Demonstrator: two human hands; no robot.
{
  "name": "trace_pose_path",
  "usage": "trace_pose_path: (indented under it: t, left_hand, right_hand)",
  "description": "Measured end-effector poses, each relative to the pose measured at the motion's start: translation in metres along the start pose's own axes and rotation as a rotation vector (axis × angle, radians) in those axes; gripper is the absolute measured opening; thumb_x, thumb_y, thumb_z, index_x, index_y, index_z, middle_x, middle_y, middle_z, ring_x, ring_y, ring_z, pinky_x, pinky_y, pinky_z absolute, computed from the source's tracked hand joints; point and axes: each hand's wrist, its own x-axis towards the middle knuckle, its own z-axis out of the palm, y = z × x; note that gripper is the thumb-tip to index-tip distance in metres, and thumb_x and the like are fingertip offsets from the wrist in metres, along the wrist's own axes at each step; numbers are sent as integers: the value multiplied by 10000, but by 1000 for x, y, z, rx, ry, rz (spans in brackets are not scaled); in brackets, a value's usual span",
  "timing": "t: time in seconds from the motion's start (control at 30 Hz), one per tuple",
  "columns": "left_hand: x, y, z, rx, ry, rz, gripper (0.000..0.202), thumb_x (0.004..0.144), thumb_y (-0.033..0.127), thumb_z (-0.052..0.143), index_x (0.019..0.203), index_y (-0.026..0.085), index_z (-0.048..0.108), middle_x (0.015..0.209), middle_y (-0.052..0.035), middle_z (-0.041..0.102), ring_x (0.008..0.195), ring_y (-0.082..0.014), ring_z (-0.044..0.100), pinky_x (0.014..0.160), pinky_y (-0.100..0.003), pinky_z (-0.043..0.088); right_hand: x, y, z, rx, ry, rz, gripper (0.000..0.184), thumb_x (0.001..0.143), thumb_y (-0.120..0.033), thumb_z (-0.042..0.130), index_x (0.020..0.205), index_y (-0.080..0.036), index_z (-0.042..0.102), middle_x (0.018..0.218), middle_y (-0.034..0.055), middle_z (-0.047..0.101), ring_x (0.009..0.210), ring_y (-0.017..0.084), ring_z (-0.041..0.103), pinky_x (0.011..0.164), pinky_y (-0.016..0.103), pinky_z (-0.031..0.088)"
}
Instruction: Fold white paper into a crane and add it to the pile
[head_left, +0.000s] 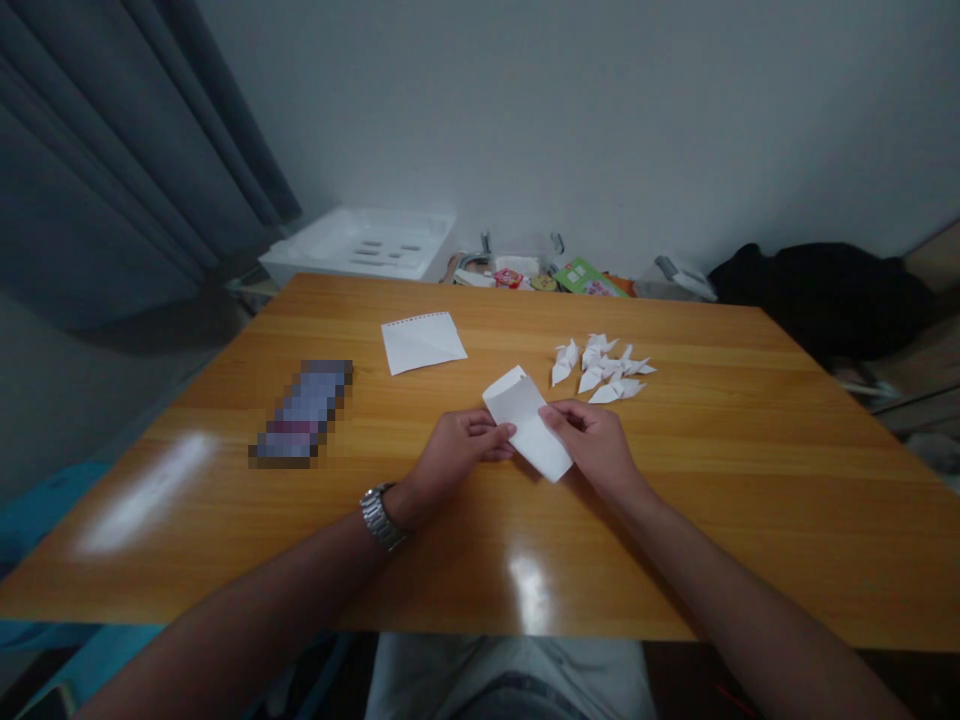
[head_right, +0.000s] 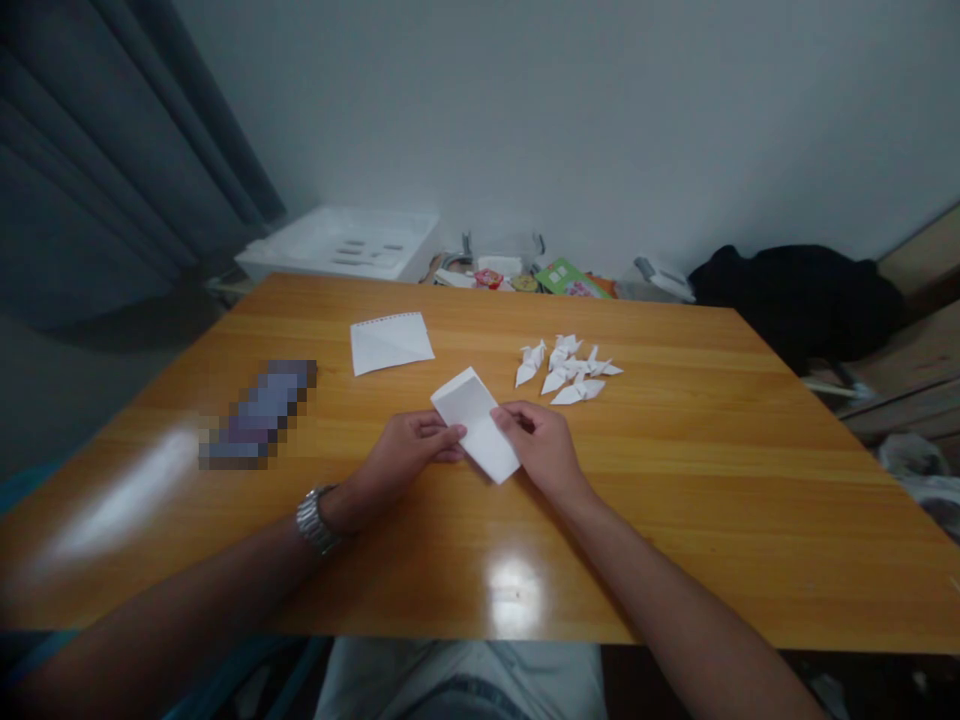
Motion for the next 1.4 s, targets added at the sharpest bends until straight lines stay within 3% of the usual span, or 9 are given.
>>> trace_pose_path:
  t: [0.27,0.43,0.57,0.67,0.93,1.2,1.4]
  left_hand:
    - [-2,3,-2,-26,-19,-18,317,789,418,827,898,127,760,930,-101,787,788,-154,745,812,-292,642]
    - [-2,2,0,-21,-15,6,386,820,485,786,958,125,758,956,-110,787,806,-172,750,830,-315,643]
    - [-1,5,-2,-62,40,74,418,842,515,755,1015,134,745,1017,-90,782,890,-197,755,886,-334,633]
    - [0,6,-6,-94,67,111,394,842,507,758,957,130,736,1033,-85,779,953,-220,750,923,-356,622]
    - [1,4,-6,-80,139,132,413,834,522,761,910,117,723,992,-110,778,923,-222,751,892,-369,632]
    - [-3,16,-7,58,184,158,379,797,504,781,752,144,672,812,-54,761,759,-186,728,718,-285,619]
    - [-2,15,-9,292,194,267,362,843,460,727,691,142,648,682,-20,692,644,-136,645,549,-197,475]
  right_hand:
    - [-2,-4,0,1,10,8,319,885,-468,680,920,-168,782,850,84,782,713,206,691,641,315,538]
    - [-1,-1,-1,8,9,-8,326,885,-477,674,911,-168,777,837,78,779,709,205,690,645,319,541]
    - [0,2,0,19,-9,-10,321,879,-483,678,899,-176,771,835,68,778,711,207,689,646,320,545]
    - [-1,1,2,27,-25,-7,308,883,-476,678,899,-182,771,848,65,780,726,208,692,658,319,547]
    - [-4,-3,3,30,-27,-3,293,893,-458,675,905,-180,766,857,63,778,736,205,690,655,307,536]
    - [-6,-1,5,42,-106,6,278,902,-446,663,878,-179,734,796,37,732,674,170,625,588,265,466]
    - [-4,-4,2,101,-205,27,273,908,-448,640,914,-183,702,806,21,684,693,159,589,615,265,443]
